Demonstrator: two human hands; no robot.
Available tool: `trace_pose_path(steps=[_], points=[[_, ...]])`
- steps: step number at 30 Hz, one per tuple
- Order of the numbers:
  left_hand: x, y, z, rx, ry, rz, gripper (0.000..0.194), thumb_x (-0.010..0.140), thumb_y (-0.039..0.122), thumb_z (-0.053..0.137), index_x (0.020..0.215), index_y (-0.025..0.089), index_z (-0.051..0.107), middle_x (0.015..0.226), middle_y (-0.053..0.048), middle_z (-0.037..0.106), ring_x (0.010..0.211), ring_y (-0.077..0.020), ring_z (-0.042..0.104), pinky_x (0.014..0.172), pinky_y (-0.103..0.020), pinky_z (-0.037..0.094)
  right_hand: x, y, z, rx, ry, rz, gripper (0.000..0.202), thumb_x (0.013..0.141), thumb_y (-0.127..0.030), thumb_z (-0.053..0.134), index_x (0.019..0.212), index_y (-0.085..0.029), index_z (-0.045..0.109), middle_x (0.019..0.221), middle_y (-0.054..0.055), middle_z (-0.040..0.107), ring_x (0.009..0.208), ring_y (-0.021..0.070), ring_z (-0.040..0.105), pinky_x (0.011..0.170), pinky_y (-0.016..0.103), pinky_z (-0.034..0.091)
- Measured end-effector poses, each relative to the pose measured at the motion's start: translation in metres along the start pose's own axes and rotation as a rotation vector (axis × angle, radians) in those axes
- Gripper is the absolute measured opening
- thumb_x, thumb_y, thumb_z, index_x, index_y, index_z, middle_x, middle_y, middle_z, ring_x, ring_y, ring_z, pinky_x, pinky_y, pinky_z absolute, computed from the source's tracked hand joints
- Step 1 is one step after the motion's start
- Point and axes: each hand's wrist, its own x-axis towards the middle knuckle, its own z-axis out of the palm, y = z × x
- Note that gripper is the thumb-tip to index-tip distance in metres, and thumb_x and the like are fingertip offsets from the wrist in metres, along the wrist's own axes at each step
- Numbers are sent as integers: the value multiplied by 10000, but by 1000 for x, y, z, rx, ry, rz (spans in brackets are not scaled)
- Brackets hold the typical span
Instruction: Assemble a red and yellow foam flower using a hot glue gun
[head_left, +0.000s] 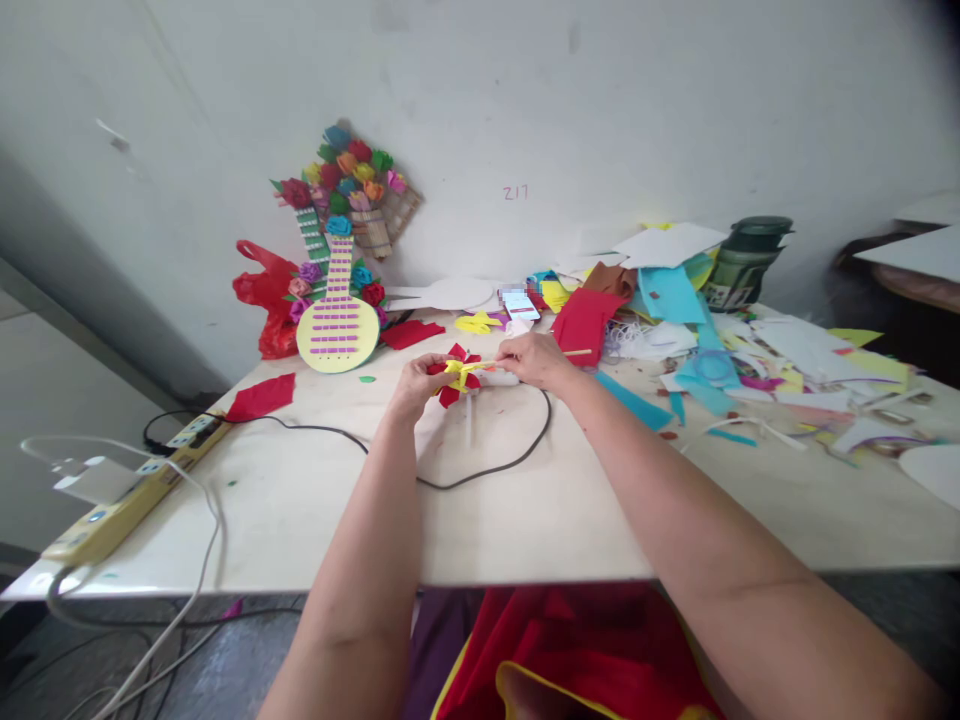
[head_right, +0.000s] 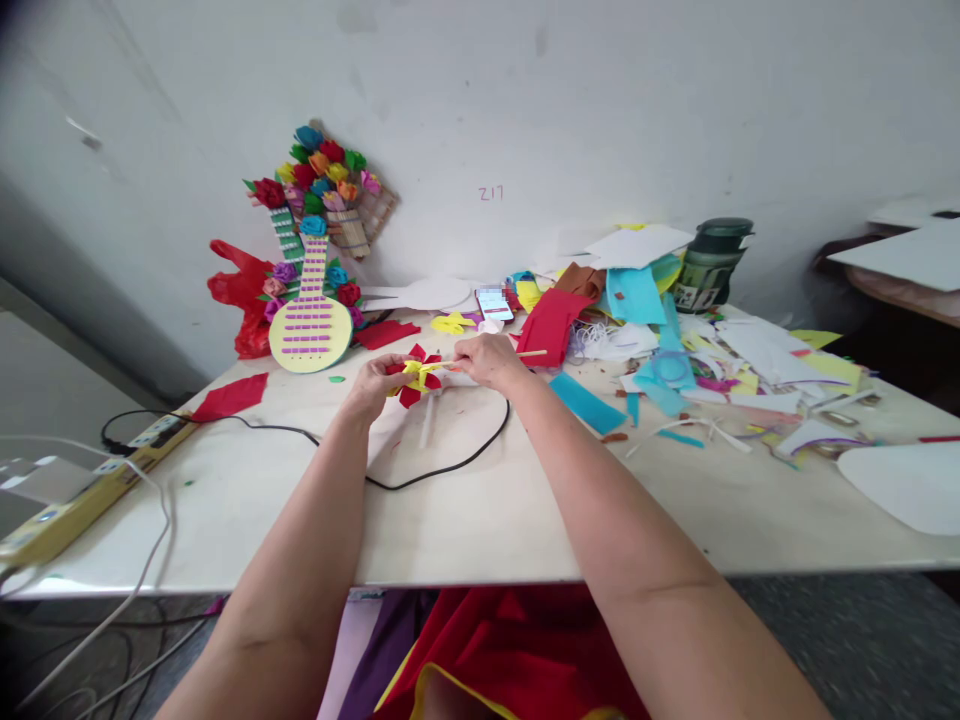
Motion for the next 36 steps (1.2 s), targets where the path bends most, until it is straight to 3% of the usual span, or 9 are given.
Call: trace_pose_path(steps=[9,18,25,30,36], points=[[6,-10,-4,-162,90,54,367,457,196,795,789,137,650,667,-26,666,572,-141,615,539,-231,459,3,18,17,254,177,33,103,728,-253,610,733,-193,694,687,16,689,646,139,582,582,232,352],[9,-10,1,-335,128,46,400,441,138,791,815,143,648,684,-26,679,581,-134,615,556,-234,457,7,21,24,762,182,156,78,720,-241,590,709,-168,613,551,-18,600,557,115,571,586,225,415],[10,-11,2,-378,138,76,404,460,139,791,842,149,661,716,-24,685,611,-133,625,567,-228,464,9,17,24,927,241,329,181,744,-302,589,633,-162,561,495,-36,526,412,48,378,415,182,273],[10,-9,7,-425,133,86,381,469,162,798,826,146,665,726,-31,682,616,-141,626,596,-248,477,7,6,20,1186,158,546,181,744,-251,614,630,-163,506,482,-47,508,339,17,249,345,184,146],[9,-8,16,-433,118,87,398,455,174,809,817,135,650,730,-28,675,624,-132,627,612,-241,473,5,-13,18,1329,3,589,195,708,-257,675,654,-142,527,542,-18,569,336,6,263,325,177,132]])
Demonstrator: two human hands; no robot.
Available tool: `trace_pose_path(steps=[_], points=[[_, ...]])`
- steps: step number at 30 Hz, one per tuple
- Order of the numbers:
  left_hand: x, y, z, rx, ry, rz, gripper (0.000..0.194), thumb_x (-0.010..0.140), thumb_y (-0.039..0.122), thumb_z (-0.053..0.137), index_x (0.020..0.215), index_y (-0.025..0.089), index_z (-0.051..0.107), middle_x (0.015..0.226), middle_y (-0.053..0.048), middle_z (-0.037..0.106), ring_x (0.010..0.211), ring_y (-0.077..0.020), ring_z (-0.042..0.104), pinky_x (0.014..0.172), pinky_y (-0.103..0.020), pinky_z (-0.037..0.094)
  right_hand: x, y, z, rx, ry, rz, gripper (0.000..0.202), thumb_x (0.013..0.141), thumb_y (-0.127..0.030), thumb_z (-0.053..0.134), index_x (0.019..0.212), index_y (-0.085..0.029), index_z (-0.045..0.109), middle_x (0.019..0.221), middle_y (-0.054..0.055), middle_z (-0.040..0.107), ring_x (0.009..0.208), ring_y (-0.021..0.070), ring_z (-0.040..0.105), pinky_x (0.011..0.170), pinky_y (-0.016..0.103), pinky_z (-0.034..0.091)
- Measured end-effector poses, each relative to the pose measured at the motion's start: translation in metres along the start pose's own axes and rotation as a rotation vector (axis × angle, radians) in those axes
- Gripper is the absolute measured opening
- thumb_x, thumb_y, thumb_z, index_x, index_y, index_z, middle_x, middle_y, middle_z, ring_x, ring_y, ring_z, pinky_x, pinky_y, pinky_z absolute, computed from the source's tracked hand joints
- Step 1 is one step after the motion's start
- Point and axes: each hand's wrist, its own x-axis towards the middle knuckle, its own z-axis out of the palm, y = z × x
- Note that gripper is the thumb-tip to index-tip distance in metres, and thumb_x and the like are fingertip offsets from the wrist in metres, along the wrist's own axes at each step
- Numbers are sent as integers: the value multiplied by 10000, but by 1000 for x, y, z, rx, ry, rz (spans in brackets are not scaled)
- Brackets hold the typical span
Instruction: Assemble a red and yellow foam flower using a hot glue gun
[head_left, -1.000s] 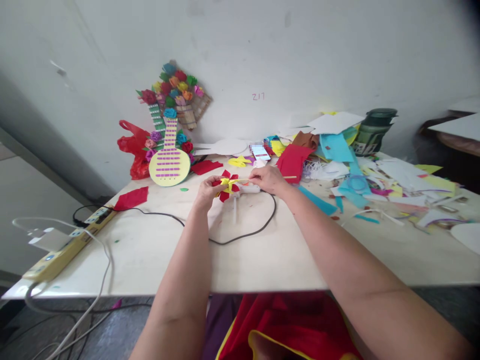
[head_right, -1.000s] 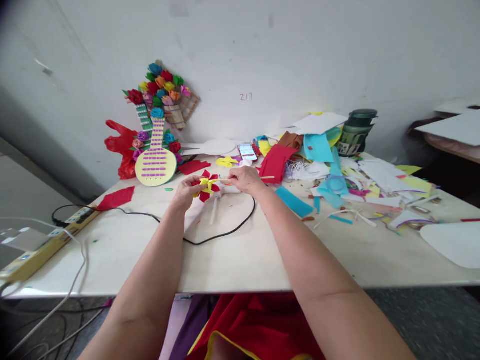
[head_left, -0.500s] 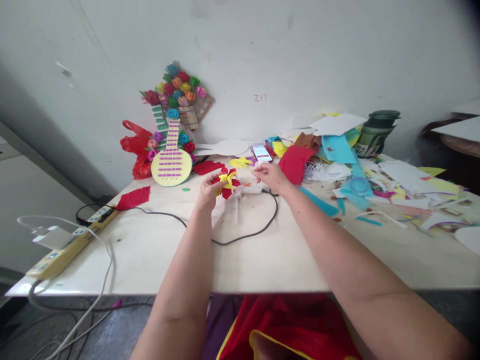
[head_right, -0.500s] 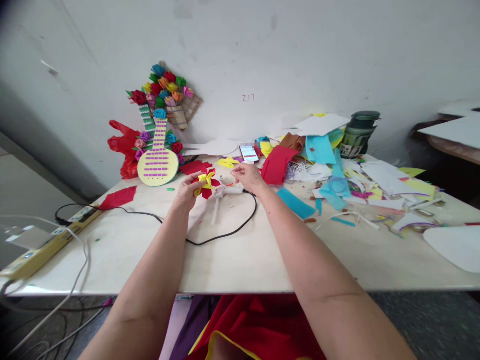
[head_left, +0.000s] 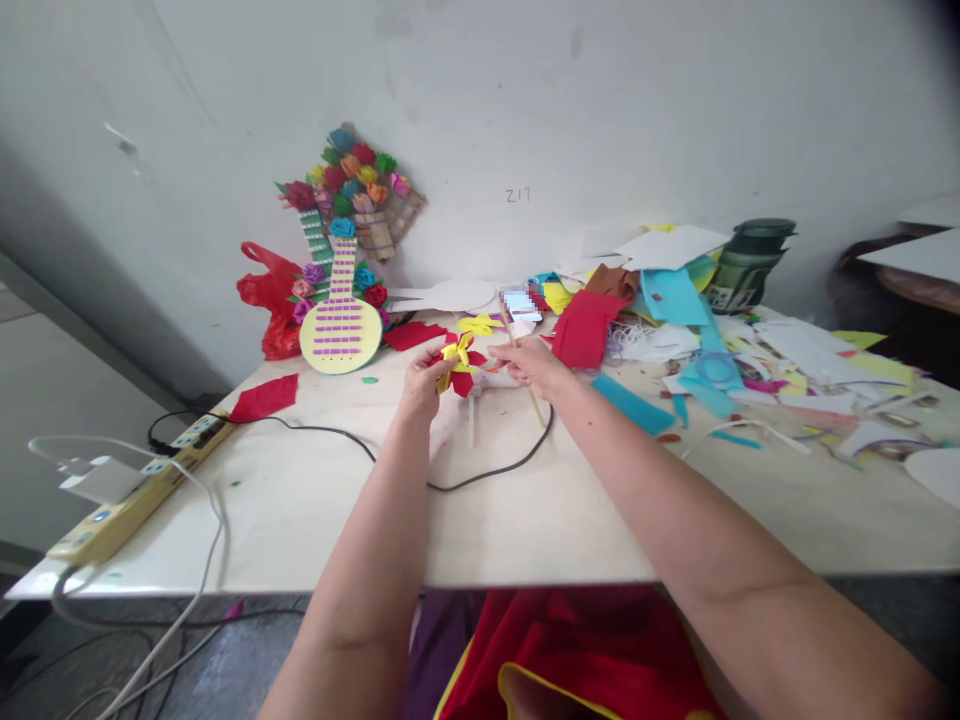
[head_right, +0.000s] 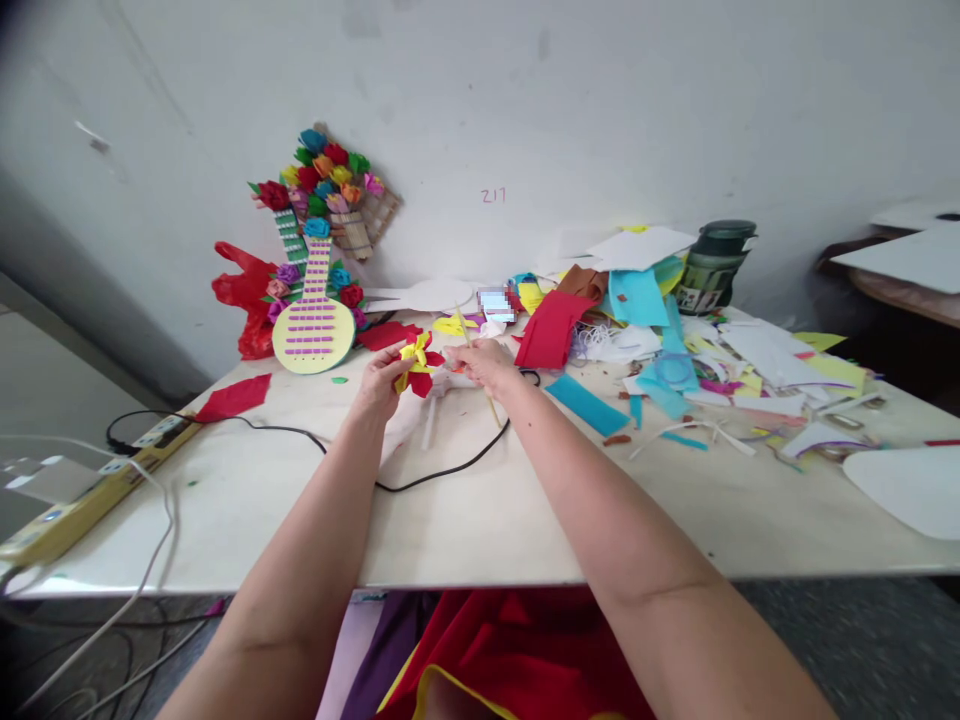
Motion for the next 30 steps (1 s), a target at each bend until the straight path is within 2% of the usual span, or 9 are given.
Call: trace_pose_path(steps=[5,9,13,17,21,24,30], points=[[-4,-2,8,6,8,-28,369,449,173,802,759,152,602,665,4,643,580,-111,606,577,-223,458,-1,4,10,-35,34,10,230,654,-296,716,660,-145,543,508,-43,540,342,11,263,334,185,149],[-6,-2,12,48,14,-54,368,451,192,799,738,162,571,648,12,626,565,-111,594,544,-219,445,-5,3,14,-48,101,-6,166,663,-202,671,617,-158,518,421,-83,440,351,26,289,362,190,193],[-8,2,11,99,-29,-68,417,489,235,791,839,170,574,729,-4,652,618,-130,617,558,-233,465,-7,-2,14,-49,147,-5,154,668,-152,613,583,-173,486,369,-102,355,343,35,276,374,197,196],[-9,9,8,104,-44,-57,427,564,327,750,933,189,587,782,0,652,665,-145,627,568,-255,494,-6,-3,12,-17,65,-53,131,659,-145,586,577,-174,487,366,-108,336,334,29,262,383,191,204],[-9,12,6,124,-10,-69,438,579,394,742,930,159,624,611,26,578,558,-113,572,526,-228,482,-4,1,10,-25,-23,-60,150,628,-168,606,581,-177,464,360,-107,344,323,24,244,365,187,151],[-8,10,5,140,-40,-68,454,571,404,754,928,147,640,627,6,596,534,-106,558,482,-203,451,-3,2,8,-44,-92,-57,148,610,-177,618,608,-181,471,352,-108,342,315,28,234,355,192,109],[-6,6,-1,204,-85,-108,337,576,395,759,771,142,651,606,-19,602,487,-97,529,401,-181,366,-2,4,6,-63,-148,-71,145,616,-177,618,612,-182,473,354,-107,332,315,28,230,356,197,98]])
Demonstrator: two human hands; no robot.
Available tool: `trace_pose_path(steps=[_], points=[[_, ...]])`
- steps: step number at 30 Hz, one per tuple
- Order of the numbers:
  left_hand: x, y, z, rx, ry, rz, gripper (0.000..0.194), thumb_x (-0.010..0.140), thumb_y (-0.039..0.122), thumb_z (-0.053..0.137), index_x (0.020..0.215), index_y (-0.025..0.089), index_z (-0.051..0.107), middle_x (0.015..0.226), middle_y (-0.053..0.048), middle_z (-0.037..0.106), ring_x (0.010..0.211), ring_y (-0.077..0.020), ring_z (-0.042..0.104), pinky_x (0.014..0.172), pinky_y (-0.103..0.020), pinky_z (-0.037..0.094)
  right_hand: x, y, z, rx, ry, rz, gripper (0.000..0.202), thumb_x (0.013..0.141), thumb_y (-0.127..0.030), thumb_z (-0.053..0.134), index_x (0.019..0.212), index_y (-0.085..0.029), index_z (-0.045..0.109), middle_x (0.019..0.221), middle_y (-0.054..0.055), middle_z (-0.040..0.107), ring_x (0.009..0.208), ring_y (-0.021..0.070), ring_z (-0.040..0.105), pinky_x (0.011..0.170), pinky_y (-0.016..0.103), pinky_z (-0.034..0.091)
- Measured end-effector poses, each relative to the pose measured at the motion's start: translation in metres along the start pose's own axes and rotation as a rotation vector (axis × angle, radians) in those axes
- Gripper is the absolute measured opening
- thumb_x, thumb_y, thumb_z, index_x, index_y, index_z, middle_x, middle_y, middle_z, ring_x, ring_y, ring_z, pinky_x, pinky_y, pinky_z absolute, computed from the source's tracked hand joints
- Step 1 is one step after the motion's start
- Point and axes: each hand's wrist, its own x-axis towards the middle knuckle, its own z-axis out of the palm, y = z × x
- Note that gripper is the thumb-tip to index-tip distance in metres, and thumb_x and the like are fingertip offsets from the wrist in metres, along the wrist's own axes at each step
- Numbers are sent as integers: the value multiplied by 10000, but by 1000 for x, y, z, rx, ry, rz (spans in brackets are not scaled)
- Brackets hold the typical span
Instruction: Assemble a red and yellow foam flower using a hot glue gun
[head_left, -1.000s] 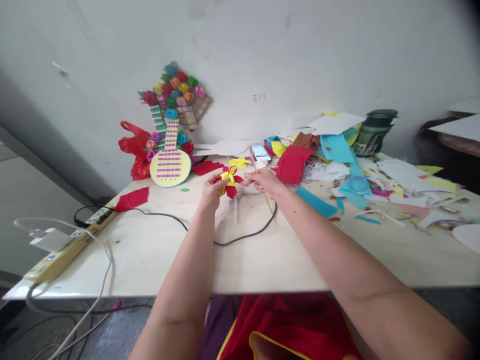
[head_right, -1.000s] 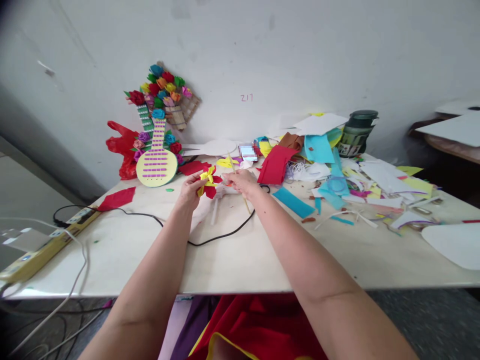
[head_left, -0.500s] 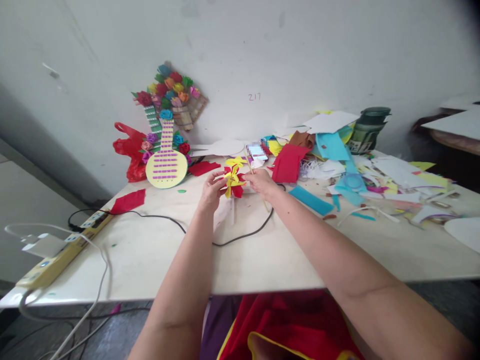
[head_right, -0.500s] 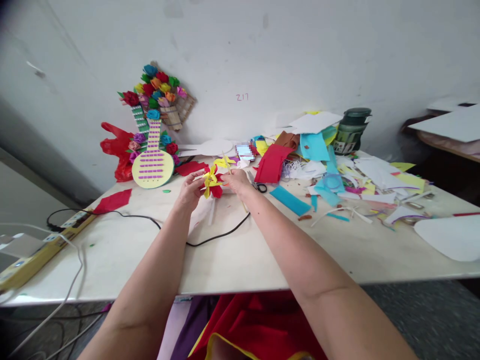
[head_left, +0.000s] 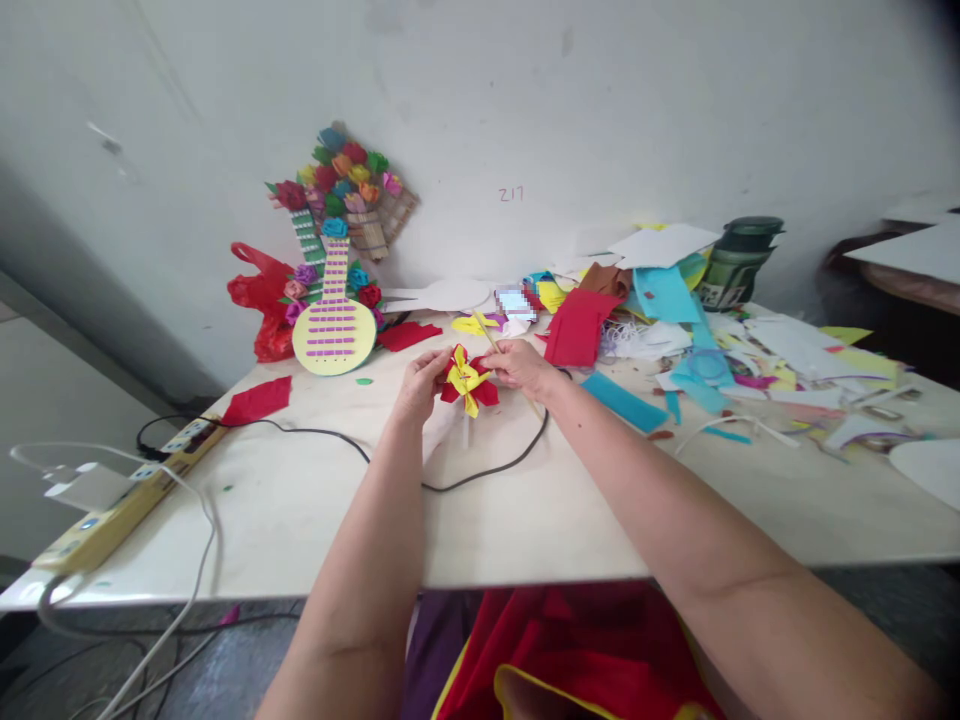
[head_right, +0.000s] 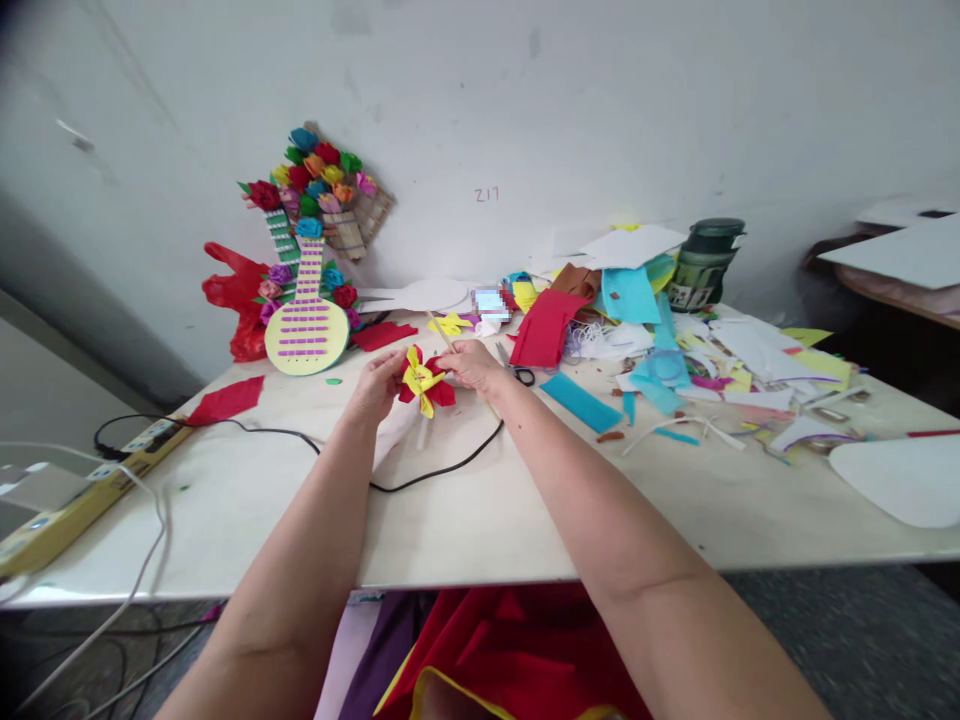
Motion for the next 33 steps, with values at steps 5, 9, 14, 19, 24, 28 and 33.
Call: trace_pose_path(steps=[5,9,14,19,24,28,33], points=[[1,-1,-2,31,-28,1,279,563,363,759,654,137,623,533,-8,553,425,-83,466,364,-191,316,1,1,1,0,15,9,151,625,-187,636,640,-181,485,378,-107,359,316,25,233,356,192,111],[0,0,0,28,-1,-18,261,549,340,745,641,134,617,532,-12,555,436,-90,478,373,-193,331,1,1,2,-19,64,25,155,633,-188,641,642,-181,486,373,-110,356,323,27,247,359,185,144],[-2,3,3,15,20,-39,217,534,312,711,573,143,580,487,0,525,418,-87,463,364,-186,337,-1,1,5,-47,56,22,155,633,-174,651,631,-171,495,412,-97,406,349,21,283,372,173,190],[-2,4,4,21,40,-66,183,511,265,681,575,137,567,484,-7,537,417,-97,480,377,-201,386,-3,-1,7,-55,83,4,159,678,-226,645,631,-172,504,424,-93,410,348,25,278,368,179,205],[5,-1,-1,-133,270,-14,196,540,247,671,668,143,564,624,-33,610,578,-157,603,537,-285,516,-1,-4,2,18,197,-42,296,734,-397,633,621,-181,465,505,-36,534,357,30,322,352,189,178],[12,-6,-5,-230,433,27,153,589,223,667,668,161,551,622,-24,601,601,-150,604,566,-272,517,-1,-4,3,-5,121,24,266,713,-354,672,665,-174,482,575,25,622,381,40,393,345,186,141],[14,-9,0,-285,481,54,129,634,205,648,645,170,524,614,-17,583,618,-138,601,573,-243,499,-4,-2,9,-76,168,60,207,668,-260,710,710,-155,536,585,10,642,353,14,340,349,175,183]])
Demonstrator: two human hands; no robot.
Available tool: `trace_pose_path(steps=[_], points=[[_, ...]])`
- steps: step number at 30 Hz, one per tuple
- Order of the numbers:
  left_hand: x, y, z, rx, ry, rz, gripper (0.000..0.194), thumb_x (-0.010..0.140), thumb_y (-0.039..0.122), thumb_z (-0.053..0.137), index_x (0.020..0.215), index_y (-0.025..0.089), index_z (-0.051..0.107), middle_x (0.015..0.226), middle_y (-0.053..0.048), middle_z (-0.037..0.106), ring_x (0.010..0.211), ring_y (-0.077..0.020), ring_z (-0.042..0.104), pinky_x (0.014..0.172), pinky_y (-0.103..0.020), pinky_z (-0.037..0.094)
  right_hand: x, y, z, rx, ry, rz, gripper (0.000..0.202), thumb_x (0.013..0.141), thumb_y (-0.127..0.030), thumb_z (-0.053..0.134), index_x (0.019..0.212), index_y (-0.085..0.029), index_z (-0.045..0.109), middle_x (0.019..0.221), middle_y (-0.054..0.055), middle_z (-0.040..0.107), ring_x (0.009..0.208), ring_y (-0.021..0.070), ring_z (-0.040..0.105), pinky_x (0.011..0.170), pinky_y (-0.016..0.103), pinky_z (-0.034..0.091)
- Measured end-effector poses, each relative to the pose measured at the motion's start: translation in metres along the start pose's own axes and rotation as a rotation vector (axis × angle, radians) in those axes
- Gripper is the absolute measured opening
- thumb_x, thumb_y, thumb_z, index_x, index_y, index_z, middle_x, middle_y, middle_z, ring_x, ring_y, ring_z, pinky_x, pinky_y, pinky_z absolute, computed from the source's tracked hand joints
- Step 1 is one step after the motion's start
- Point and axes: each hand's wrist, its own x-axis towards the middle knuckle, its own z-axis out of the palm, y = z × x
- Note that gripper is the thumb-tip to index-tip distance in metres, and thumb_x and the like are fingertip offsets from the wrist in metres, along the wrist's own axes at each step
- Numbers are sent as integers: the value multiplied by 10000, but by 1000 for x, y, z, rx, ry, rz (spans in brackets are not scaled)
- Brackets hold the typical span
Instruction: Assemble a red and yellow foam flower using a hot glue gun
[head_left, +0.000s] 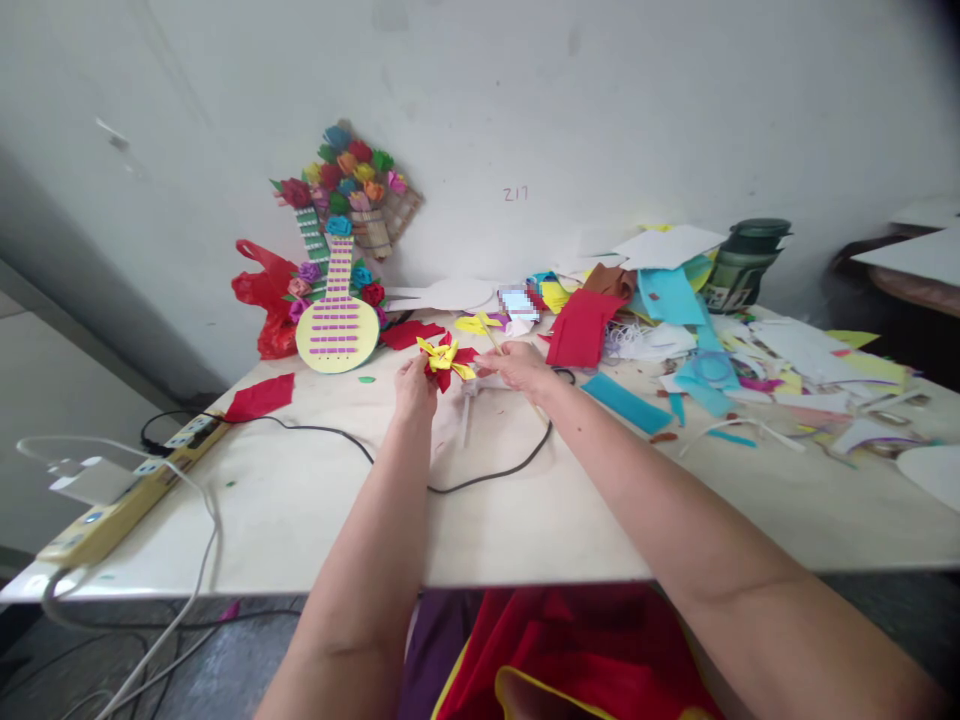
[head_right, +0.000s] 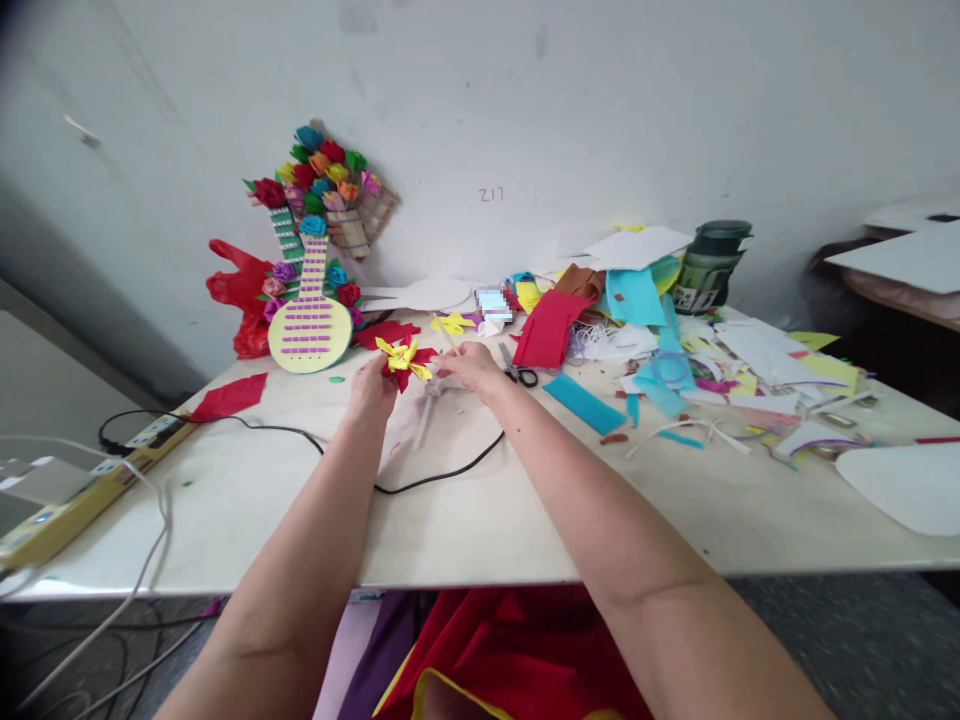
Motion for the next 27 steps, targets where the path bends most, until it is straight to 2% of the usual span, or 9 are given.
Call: trace_pose_path(steps=[4,7,10,15,18,22,25,27], points=[[-1,-2,1,-34,-46,16,157,658,243,663,689,181,522,672,-28,615,694,-163,630,627,-273,516,0,0,1,-20,28,20,257,643,-286,735,702,-154,522,590,21,647,362,24,371,346,178,195],[0,-2,0,-84,-19,7,133,676,220,654,731,183,538,703,-34,632,740,-177,640,644,-282,521,1,-1,-1,-29,76,16,281,644,-320,736,687,-159,510,582,17,638,386,41,419,352,178,213],[-1,-1,1,-140,6,-11,85,697,156,617,734,175,543,713,-29,633,733,-157,637,658,-267,518,-1,-1,0,-33,72,19,256,656,-320,728,694,-150,540,583,16,640,402,47,443,364,176,240],[-6,-4,8,-206,-47,-27,56,717,115,579,712,156,541,693,-27,632,667,-128,625,624,-230,500,-3,1,7,17,52,-8,133,678,-185,699,720,-123,590,600,27,656,401,39,440,389,173,286],[-12,-6,11,-208,-118,-60,66,711,103,578,700,152,535,670,-24,632,647,-129,623,618,-231,498,-1,0,7,69,96,-34,79,699,-115,660,688,-128,583,567,4,635,404,36,447,400,167,304],[-17,1,12,-170,-194,-135,30,703,126,543,725,146,549,705,-35,657,674,-151,637,669,-292,524,1,-4,2,101,142,-20,143,710,-54,621,628,-140,542,455,-49,538,343,11,351,378,160,271],[-19,10,9,-105,-238,-173,98,707,231,540,762,151,561,705,-48,662,683,-181,646,672,-339,532,2,-4,-6,99,67,-32,116,707,-83,619,646,-145,542,443,-56,534,316,3,265,341,165,192],[-18,15,7,-51,-244,-177,184,691,299,556,807,157,571,674,-41,650,635,-183,638,613,-318,521,3,-3,-10,87,-24,-25,92,692,-104,618,661,-150,545,453,-47,555,307,6,225,327,176,136]])
